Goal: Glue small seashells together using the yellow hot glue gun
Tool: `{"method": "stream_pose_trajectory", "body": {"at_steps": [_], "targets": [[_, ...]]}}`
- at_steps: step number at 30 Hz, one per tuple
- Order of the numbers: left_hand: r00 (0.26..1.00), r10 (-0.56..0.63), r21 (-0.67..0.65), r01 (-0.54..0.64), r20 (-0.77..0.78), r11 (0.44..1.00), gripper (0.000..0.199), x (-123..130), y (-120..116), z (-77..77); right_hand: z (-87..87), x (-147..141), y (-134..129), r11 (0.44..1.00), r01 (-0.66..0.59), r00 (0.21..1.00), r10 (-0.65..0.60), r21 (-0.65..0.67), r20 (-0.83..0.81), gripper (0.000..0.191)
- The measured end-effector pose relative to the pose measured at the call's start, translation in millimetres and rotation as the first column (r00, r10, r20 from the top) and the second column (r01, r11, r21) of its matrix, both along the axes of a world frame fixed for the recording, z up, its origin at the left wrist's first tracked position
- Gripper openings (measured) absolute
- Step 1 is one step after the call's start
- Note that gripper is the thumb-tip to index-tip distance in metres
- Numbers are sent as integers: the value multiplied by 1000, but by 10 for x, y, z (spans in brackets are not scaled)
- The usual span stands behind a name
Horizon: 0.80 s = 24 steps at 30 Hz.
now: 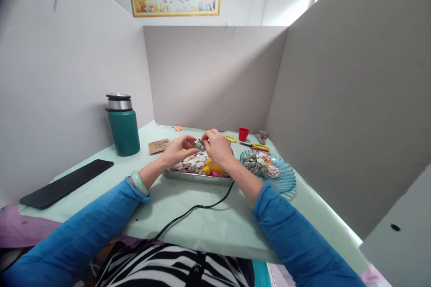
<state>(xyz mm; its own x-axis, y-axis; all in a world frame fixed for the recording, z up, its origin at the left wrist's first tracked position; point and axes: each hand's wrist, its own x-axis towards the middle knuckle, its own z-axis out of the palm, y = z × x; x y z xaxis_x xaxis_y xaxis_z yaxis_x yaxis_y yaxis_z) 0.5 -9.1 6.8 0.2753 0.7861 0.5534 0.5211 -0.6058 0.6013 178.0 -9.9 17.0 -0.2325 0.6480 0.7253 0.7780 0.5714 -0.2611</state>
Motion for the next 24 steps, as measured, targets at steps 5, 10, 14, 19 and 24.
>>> {"method": "stream_pose_trajectory", "body": {"at_steps": [5, 10, 14, 19, 24], "targets": [[991, -91, -39, 95, 93, 995, 36, -12, 82, -64, 15, -20, -25, 1000, -21, 1000, 21, 3, -16, 10], [974, -146, -56, 157, 176, 986, 36, -15, 137, -106, 21, -46, -43, 999, -36, 999, 36, -12, -36, 10], [969, -157, -100, 178, 193, 979, 38, -16, 120, -91, 17, -64, -50, 999, -43, 998, 43, -2, -43, 11], [966, -170, -128, 197, 192, 972, 38, -24, 83, -63, 6, -66, -41, 999, -52, 997, 52, -8, -49, 10], [965, -164, -99, 187, 204, 977, 38, -26, 95, -63, -13, -62, -17, 997, -73, 996, 73, 0, -57, 10]]}}
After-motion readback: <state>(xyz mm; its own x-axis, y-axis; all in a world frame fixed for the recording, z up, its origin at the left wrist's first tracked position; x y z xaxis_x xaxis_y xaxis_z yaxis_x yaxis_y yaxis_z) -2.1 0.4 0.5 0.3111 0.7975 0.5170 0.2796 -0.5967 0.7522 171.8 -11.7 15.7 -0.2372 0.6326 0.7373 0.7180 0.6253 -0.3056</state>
